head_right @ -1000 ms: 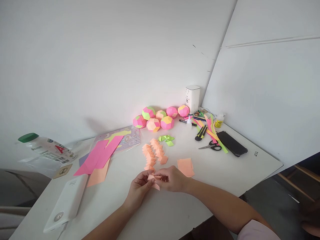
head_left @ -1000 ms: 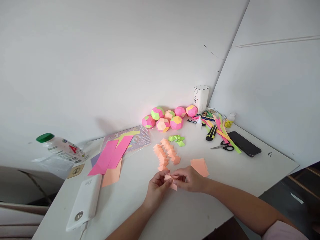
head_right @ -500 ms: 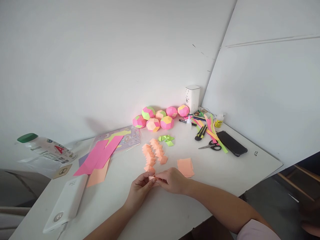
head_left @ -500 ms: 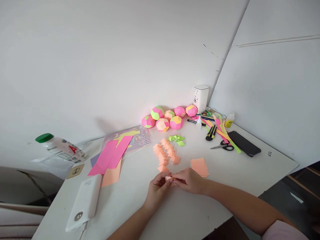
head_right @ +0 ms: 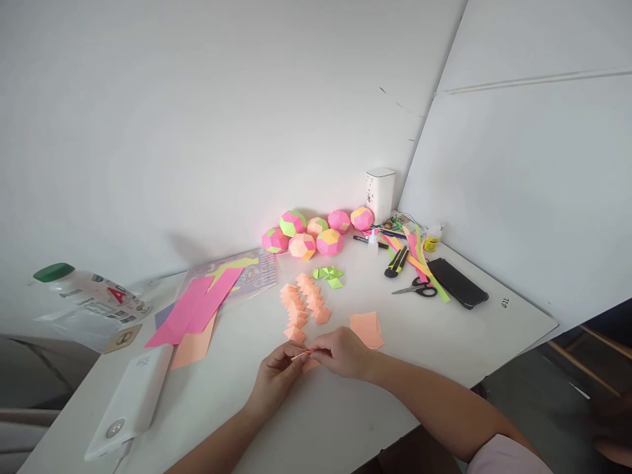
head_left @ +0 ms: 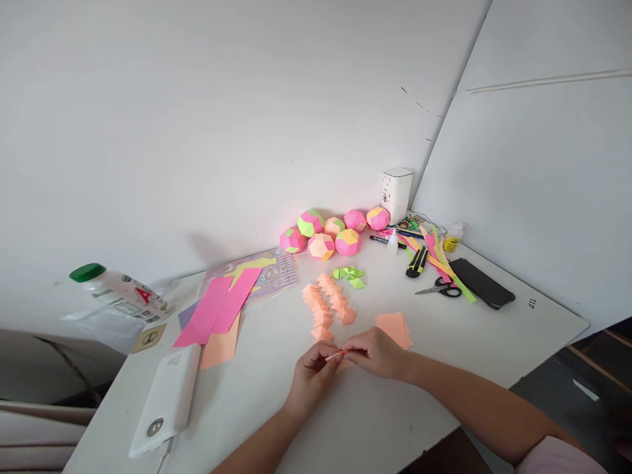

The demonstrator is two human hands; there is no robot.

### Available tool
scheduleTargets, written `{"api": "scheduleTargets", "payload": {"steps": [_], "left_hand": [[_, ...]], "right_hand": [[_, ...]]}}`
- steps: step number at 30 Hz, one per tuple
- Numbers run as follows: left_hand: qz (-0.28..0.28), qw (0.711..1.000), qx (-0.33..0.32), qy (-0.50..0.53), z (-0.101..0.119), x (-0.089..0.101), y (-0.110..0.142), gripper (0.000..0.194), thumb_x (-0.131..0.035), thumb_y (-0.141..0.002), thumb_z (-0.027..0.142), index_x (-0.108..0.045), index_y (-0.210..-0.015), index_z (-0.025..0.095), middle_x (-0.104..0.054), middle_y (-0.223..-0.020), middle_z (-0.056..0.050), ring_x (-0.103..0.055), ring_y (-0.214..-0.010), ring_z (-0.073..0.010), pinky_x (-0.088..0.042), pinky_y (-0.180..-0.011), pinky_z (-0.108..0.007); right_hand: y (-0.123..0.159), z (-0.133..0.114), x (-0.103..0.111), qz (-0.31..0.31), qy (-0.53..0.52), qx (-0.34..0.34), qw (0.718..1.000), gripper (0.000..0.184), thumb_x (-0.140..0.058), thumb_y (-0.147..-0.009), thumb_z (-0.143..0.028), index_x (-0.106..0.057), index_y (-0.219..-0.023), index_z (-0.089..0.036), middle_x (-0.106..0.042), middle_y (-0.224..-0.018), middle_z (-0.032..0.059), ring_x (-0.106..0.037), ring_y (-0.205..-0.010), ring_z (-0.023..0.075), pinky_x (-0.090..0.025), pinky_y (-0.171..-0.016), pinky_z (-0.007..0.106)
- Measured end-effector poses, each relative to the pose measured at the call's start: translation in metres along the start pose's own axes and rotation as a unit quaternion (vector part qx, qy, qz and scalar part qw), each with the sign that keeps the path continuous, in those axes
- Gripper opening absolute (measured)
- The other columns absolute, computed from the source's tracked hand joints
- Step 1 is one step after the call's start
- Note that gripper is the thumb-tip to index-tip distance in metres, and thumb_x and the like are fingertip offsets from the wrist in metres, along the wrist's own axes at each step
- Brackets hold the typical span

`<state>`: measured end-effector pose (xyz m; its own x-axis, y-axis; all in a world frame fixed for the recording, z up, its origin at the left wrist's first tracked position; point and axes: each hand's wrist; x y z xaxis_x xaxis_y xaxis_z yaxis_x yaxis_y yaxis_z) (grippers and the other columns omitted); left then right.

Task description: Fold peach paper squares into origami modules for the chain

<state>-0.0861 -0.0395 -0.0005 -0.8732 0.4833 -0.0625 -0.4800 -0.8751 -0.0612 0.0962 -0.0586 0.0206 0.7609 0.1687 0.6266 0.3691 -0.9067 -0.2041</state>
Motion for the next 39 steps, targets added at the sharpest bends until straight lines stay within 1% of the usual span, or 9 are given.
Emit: {"api": "scheduleTargets", "payload": {"steps": [7, 12, 16, 19, 25, 29, 32, 35, 39], "left_hand": [[-0.002, 1.000, 0.002, 0.021, 0.0001, 0.0006, 0.0014, 0.016, -0.060, -0.082, 0.029, -0.061, -0.069, 0.019, -0.056, -0.078, -0.002, -0.052, -0.073, -0.0147, -0.043, -0.068, -0.027], [0.000, 0.999, 0.007, 0.039, 0.0025, -0.0012, 0.0025, 0.019, -0.060, -0.082, 0.032, -0.059, -0.068, 0.019, -0.054, -0.076, -0.001, -0.052, -0.072, -0.0148, -0.043, -0.068, -0.027], [0.002, 1.000, 0.008, 0.016, 0.0036, -0.0022, 0.0025, 0.018, -0.058, -0.083, 0.033, -0.057, -0.072, 0.019, -0.055, -0.072, -0.001, -0.051, -0.070, -0.0144, -0.042, -0.066, -0.026], [0.003, 1.000, 0.018, -0.010, 0.0031, -0.0021, 0.0019, 0.017, -0.058, -0.084, 0.033, -0.059, -0.076, 0.018, -0.055, -0.071, 0.000, -0.051, -0.069, -0.0142, -0.041, -0.064, -0.025], [0.009, 1.000, 0.013, -0.014, 0.0026, -0.0027, 0.0020, 0.021, -0.058, -0.083, 0.036, -0.057, -0.071, 0.018, -0.056, -0.071, 0.000, -0.051, -0.068, -0.0147, -0.041, -0.067, -0.026], [0.010, 1.000, 0.010, -0.009, 0.0031, -0.0034, 0.0023, 0.023, -0.059, -0.081, 0.037, -0.056, -0.070, 0.018, -0.057, -0.072, -0.001, -0.051, -0.069, -0.0152, -0.042, -0.067, -0.027], [0.013, 1.000, 0.015, -0.004, 0.0040, -0.0032, 0.0018, 0.023, -0.060, -0.080, 0.038, -0.056, -0.069, 0.018, -0.055, -0.071, -0.001, -0.050, -0.068, -0.0148, -0.042, -0.065, -0.026], [0.021, 1.000, 0.020, -0.009, 0.0060, -0.0025, 0.0014, 0.024, -0.061, -0.080, 0.038, -0.054, -0.068, 0.018, -0.053, -0.071, -0.001, -0.048, -0.067, -0.0144, -0.040, -0.063, -0.025], [0.024, 0.999, 0.037, 0.000, 0.0074, -0.0018, 0.0020, 0.026, -0.061, -0.080, 0.038, -0.052, -0.066, 0.018, -0.048, -0.068, 0.001, -0.044, -0.063, -0.0122, -0.037, -0.059, -0.023]], "right_hand": [[0.0001, -0.0054, 0.0013, -0.013, -0.071, -0.049, 0.996, 0.022, -0.051, -0.085, -0.028, -0.067, -0.076, -0.017, -0.049, -0.053, -0.0027, -0.043, -0.048, 0.0099, -0.033, -0.045, 0.021], [-0.0007, -0.0091, 0.0015, -0.012, -0.103, -0.079, 0.992, 0.019, -0.054, -0.083, -0.028, -0.066, -0.075, -0.016, -0.051, -0.052, -0.0029, -0.048, -0.047, 0.0103, -0.035, -0.044, 0.021], [-0.0003, -0.0079, 0.0007, -0.012, -0.110, -0.092, 0.990, 0.019, -0.054, -0.082, -0.028, -0.066, -0.074, -0.016, -0.051, -0.053, -0.0028, -0.048, -0.048, 0.0103, -0.035, -0.044, 0.021], [0.0000, -0.0073, 0.0008, -0.013, -0.111, -0.094, 0.989, 0.019, -0.054, -0.082, -0.028, -0.065, -0.074, -0.016, -0.051, -0.054, -0.0028, -0.048, -0.048, 0.0103, -0.035, -0.045, 0.021], [-0.0003, -0.0053, -0.0008, -0.010, -0.104, -0.098, 0.990, 0.022, -0.057, -0.081, -0.033, -0.062, -0.069, -0.015, -0.053, -0.055, -0.0021, -0.045, -0.048, 0.0096, -0.033, -0.044, 0.020], [-0.0004, -0.0012, -0.0030, 0.008, -0.081, -0.079, 0.994, 0.028, -0.060, -0.079, -0.037, -0.056, -0.062, -0.015, -0.051, -0.054, -0.0028, -0.041, -0.048, 0.0088, -0.031, -0.044, 0.021], [-0.0008, 0.0000, -0.0025, 0.007, -0.080, -0.064, 0.995, 0.027, -0.060, -0.080, -0.035, -0.054, -0.062, -0.016, -0.049, -0.054, -0.0032, -0.040, -0.049, 0.0090, -0.031, -0.045, 0.021], [-0.0018, -0.0019, 0.0005, 0.004, -0.103, -0.061, 0.993, 0.022, -0.056, -0.082, -0.030, -0.056, -0.066, -0.016, -0.051, -0.056, -0.0028, -0.043, -0.050, 0.0097, -0.033, -0.047, 0.021], [-0.0033, -0.0053, 0.0047, 0.010, -0.165, -0.085, 0.983, 0.017, -0.054, -0.082, -0.027, -0.056, -0.070, -0.016, -0.055, -0.062, -0.0011, -0.052, -0.057, 0.0121, -0.040, -0.052, 0.023]]}}
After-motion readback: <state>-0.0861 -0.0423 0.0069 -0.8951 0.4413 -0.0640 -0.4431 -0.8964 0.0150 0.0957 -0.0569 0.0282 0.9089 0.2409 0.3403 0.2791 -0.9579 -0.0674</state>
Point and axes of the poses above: each hand's wrist, its own y-axis away from the middle knuckle, its own x-axis out of the back of the hand, z = x × y
